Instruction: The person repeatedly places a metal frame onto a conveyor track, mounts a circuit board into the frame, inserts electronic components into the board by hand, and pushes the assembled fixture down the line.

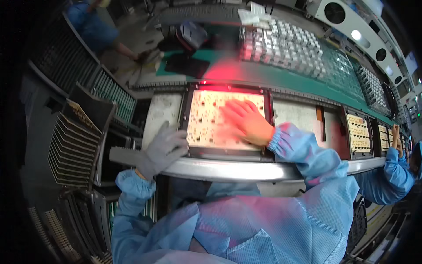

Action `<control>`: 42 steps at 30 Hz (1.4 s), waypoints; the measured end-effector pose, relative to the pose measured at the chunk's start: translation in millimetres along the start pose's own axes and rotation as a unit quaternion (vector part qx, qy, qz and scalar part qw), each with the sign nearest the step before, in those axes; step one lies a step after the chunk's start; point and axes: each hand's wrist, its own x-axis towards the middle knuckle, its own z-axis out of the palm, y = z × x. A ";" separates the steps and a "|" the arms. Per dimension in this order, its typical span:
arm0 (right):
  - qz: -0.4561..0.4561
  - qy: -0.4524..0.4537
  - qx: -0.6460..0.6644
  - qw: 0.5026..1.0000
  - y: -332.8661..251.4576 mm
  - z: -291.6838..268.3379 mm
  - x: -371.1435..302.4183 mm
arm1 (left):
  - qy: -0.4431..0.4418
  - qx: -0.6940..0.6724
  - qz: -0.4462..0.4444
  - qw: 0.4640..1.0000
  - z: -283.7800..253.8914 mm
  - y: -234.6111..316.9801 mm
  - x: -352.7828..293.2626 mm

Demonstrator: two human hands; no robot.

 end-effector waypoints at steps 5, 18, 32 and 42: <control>0.433 0.110 0.146 0.882 -76.8 -43.7 3.1 | -0.193 0.076 0.036 0.977 -164.1 15.4 -57.1; 0.510 0.270 0.672 0.464 77.7 20.7 -40.5 | -0.031 0.078 0.070 0.994 -19.7 -6.0 1.1; 0.381 -0.018 -0.153 0.912 64.9 -15.3 -27.0 | -0.080 0.108 0.074 0.988 -17.4 -7.0 11.6; 0.178 0.116 0.040 0.976 34.6 -71.3 -72.2 | -0.079 -0.024 0.066 0.994 -7.2 -22.2 47.2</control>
